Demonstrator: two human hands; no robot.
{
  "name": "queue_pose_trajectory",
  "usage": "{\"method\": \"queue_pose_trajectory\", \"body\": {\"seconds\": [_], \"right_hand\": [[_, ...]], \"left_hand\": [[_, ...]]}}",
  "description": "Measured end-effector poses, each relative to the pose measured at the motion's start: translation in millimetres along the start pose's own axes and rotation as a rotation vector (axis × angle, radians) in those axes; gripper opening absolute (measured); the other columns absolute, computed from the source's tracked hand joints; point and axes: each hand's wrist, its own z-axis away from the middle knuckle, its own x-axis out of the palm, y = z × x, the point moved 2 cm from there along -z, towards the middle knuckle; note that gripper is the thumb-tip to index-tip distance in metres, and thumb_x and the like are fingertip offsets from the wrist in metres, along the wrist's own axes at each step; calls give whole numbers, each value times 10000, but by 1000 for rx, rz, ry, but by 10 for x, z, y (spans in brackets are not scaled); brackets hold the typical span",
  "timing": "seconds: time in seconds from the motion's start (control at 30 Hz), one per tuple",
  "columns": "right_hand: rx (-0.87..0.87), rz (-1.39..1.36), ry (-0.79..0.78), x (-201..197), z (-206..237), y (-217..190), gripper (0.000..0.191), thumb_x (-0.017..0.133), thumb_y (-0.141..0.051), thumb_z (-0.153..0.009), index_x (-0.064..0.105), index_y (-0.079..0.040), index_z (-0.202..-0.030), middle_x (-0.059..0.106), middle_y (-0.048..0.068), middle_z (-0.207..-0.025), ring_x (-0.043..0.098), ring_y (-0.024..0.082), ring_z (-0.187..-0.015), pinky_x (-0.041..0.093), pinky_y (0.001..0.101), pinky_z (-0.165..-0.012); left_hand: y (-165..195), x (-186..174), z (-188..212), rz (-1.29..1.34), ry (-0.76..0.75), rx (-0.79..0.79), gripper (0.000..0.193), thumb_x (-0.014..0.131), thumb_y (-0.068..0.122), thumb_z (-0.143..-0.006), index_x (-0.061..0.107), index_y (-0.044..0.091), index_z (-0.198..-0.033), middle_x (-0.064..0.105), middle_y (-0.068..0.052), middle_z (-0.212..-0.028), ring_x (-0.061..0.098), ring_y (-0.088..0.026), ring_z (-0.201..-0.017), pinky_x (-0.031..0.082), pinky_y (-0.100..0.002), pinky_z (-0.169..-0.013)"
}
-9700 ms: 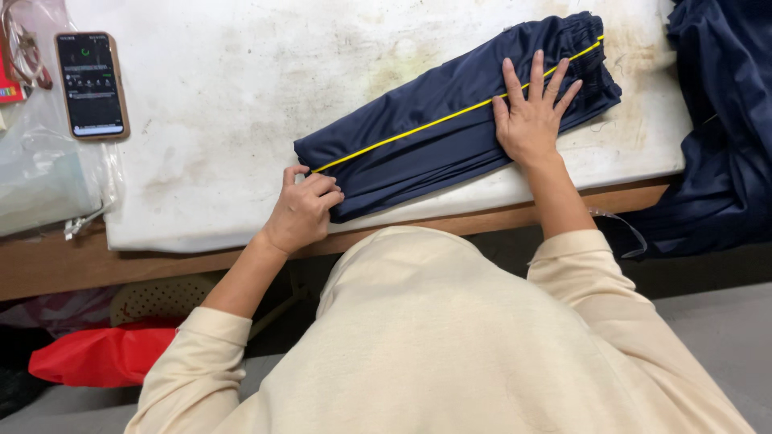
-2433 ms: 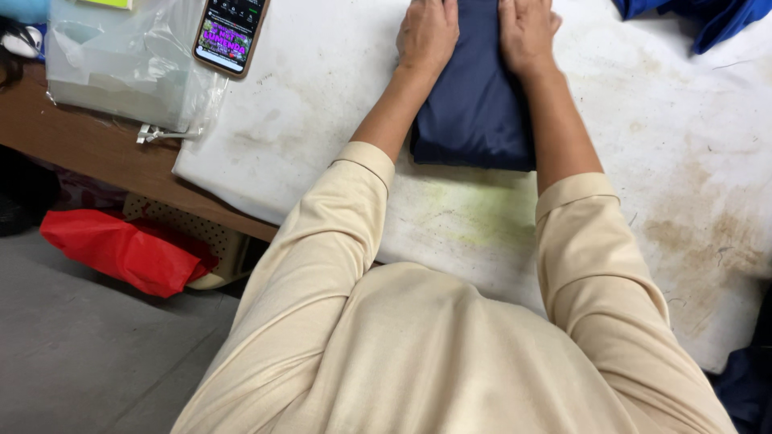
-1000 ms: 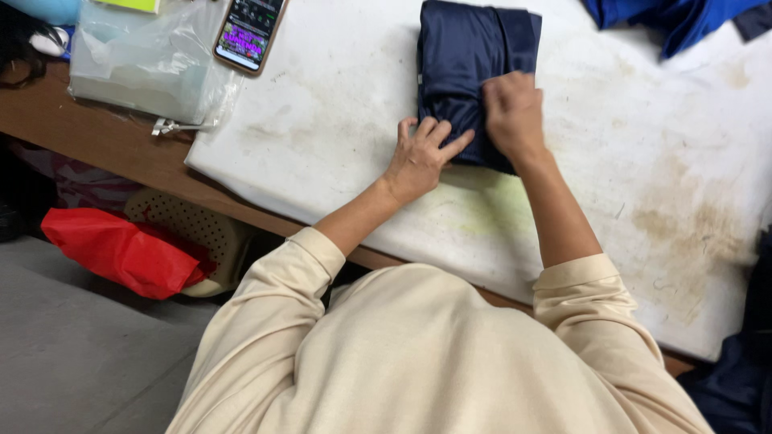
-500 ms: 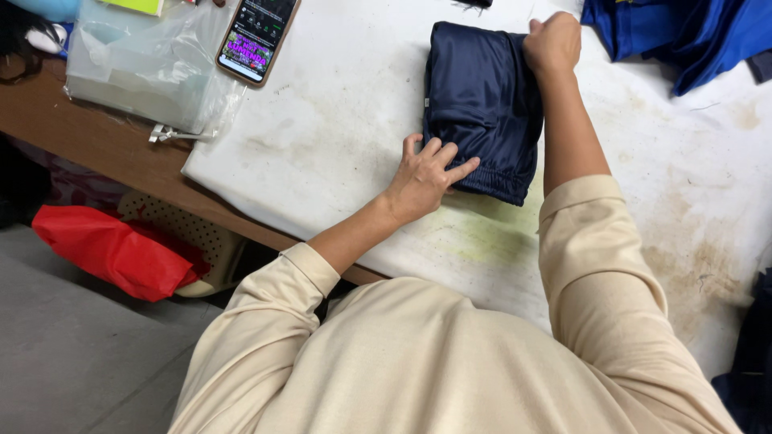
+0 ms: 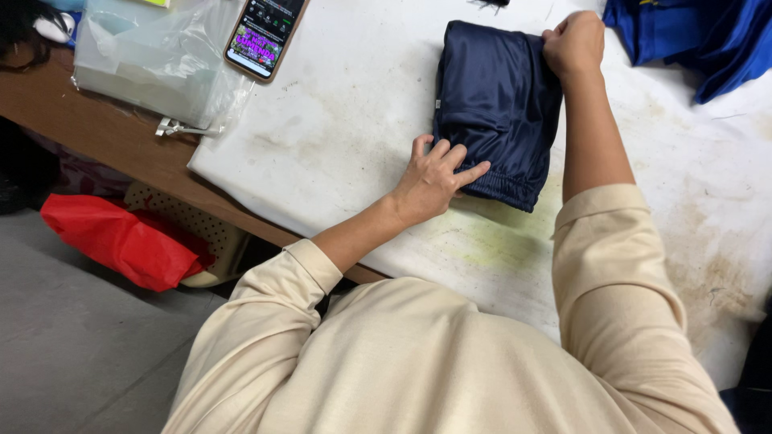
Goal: The person folds navy blue shorts on a white table, smooths them, and places them into clear plastic bags. The person repeats this process with a second pair of shorts, folding and bagging each item individually.
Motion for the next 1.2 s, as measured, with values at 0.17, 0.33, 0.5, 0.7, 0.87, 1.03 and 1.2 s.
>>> {"method": "queue_pose_trajectory", "body": {"seconds": [0.17,0.33,0.5,0.7,0.87,1.03,1.2], "right_hand": [[26,22,160,80,-25,66,165,769,-116,-815,717,19,-735,705,257,-757,726,399,-742,570,451,-704],[186,-63,226,94,-83,242,151,688,-96,-878,675,51,-909,703,279,-958,716,401,-912,566,429,-830],[2,-61,263,4,327,-14,293,581,-187,-1043,510,-35,-1283,556,210,-1321,519,422,-1270,372,655,-1032],[-257,114,-28,271,1318,-577,605,574,-445,-1083,415,-141,-1580,221,229,-1675,45,531,-1516,-31,779,-1125],[-342,104,-23,421,1231,-540,702,638,-359,-946,430,11,-1505,280,324,-1571,152,591,-1386,17,817,-1019],[-100,-596,370,112,968,-124,246,483,-157,-1016,630,-34,-1170,726,117,-1080,733,267,-1046,591,415,-1000],[162,-139,265,-63,410,108,415,803,-351,-987,652,-6,-814,706,187,-819,667,305,-753,533,407,-742]], "left_hand": [[-18,33,34,1,-25,-22,533,706,-27,-847,746,278,-1281,570,-21,-966,529,-198,-915,374,-507,-1028],[-47,13,56,27,-29,-41,543,738,10,-840,728,288,-1306,549,-16,-975,519,-190,-923,362,-483,-1008],[12,-113,2,98,-38,-47,517,765,93,-812,727,259,-1301,530,-38,-954,503,-219,-916,337,-514,-983],[0,-479,-226,153,-225,-86,506,777,131,-693,751,163,-1198,573,-122,-988,557,-266,-964,339,-519,-880],[-418,-276,-934,134,68,-372,259,569,181,-1058,667,129,-1291,646,-37,-1314,588,-167,-1263,393,-437,-1124],[-530,346,-1116,-58,36,-473,634,505,415,-1045,369,54,-1548,242,-155,-1654,162,-357,-1538,141,-797,-1105],[-506,521,-976,-162,-58,-482,659,481,458,-1059,329,131,-1610,150,-87,-1702,77,-328,-1586,103,-839,-1155]]}}
